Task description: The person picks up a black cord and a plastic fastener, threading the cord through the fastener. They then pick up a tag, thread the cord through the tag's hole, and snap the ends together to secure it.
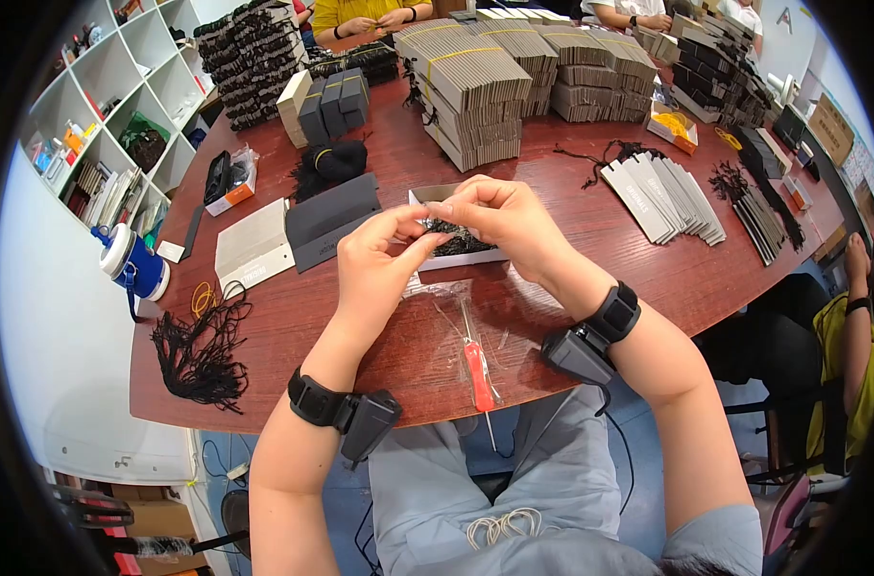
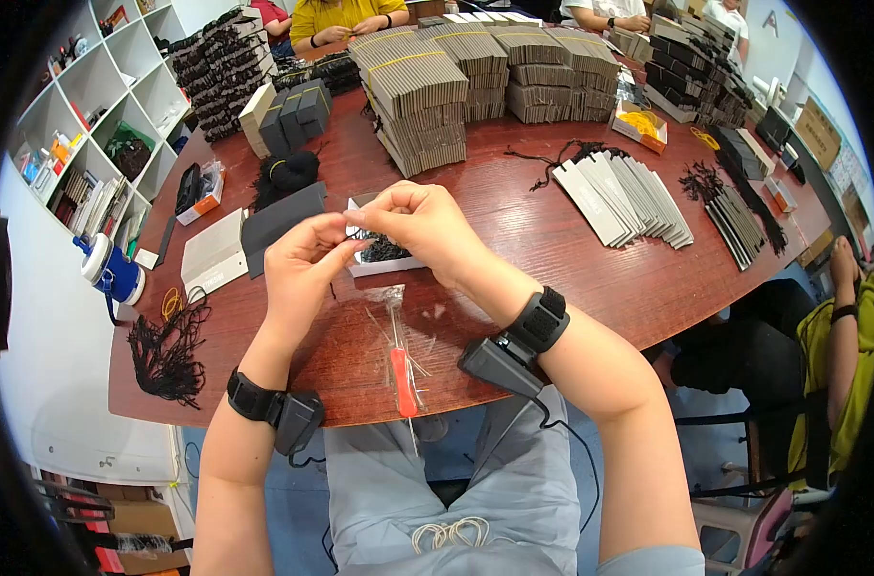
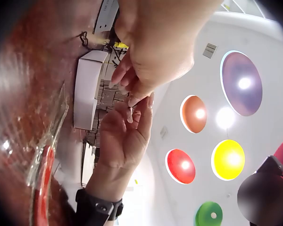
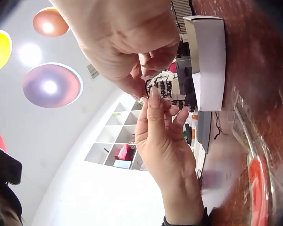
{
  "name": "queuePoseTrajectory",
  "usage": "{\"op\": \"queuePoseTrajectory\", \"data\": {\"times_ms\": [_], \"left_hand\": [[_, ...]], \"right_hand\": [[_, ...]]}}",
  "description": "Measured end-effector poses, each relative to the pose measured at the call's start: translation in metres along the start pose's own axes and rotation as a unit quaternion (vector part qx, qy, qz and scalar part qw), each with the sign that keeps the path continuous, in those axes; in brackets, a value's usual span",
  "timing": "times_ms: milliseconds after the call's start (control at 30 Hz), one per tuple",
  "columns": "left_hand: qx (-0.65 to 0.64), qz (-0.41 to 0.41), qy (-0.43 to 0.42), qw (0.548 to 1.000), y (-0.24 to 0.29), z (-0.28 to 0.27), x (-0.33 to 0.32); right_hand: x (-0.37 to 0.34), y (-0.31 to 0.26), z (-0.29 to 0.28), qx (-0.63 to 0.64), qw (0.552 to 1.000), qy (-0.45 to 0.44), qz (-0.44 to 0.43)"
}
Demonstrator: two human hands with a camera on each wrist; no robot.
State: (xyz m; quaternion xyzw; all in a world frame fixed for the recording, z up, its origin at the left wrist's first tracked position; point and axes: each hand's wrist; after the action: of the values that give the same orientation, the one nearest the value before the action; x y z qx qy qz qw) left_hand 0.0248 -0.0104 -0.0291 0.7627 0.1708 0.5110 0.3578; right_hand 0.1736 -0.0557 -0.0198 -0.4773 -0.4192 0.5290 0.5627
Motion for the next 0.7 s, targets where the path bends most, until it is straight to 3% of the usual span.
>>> {"op": "queuePoseTrajectory", "data": {"times_ms": [100, 200, 233, 300, 333, 367, 433, 500, 567, 700], "left_hand": [[-0.022, 0.012, -0.037, 0.999, -0.004, -0.003, -0.001], [-0.056, -0.036, -0.031, 0.997, -0.002, -0.008, 0.002], [-0.096, -0.054, 0.026, 0.994, -0.002, -0.011, 0.005], [-0.145, -0.076, 0.103, 0.981, -0.004, -0.018, 0.009], [-0.16, -0.082, 0.112, 0.977, -0.006, -0.02, 0.009], [-0.176, -0.087, 0.121, 0.973, -0.008, -0.021, 0.01], [-0.181, -0.088, 0.123, 0.972, -0.008, -0.018, 0.011], [-0.185, -0.09, 0.125, 0.971, -0.008, -0.016, 0.01], [-0.198, -0.098, 0.124, 0.967, -0.009, -0.016, 0.01], [-0.194, -0.098, 0.123, 0.968, -0.01, -0.016, 0.01]], "right_hand": [[0.001, 0.002, 0.0, -0.032, 0.999, -0.022, -0.031], [-0.001, -0.003, 0.005, -0.017, 1.0, -0.005, -0.021], [0.0, -0.001, 0.004, -0.017, 1.0, -0.006, -0.02], [0.004, 0.005, 0.002, -0.263, 0.939, 0.051, -0.216], [0.002, 0.007, 0.003, -0.336, 0.91, 0.017, -0.243], [0.003, 0.012, 0.003, -0.337, 0.909, 0.017, -0.244], [0.004, 0.02, 0.009, -0.509, 0.759, -0.061, -0.4], [0.003, 0.024, 0.015, -0.558, 0.74, -0.082, -0.366], [0.006, 0.026, 0.018, -0.605, 0.679, -0.098, -0.404], [0.007, 0.027, 0.022, -0.62, 0.66, -0.125, -0.404]]}}
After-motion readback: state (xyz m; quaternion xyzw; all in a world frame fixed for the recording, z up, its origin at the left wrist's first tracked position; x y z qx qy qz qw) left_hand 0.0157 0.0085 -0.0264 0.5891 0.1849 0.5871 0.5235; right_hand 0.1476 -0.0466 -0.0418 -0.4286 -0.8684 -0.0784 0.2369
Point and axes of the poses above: each hand's wrist, its own x-axis towards the middle knuckle, its own z-axis out of the palm, y = z × x, and after that the axes turned 12 degrees about z, right-handed
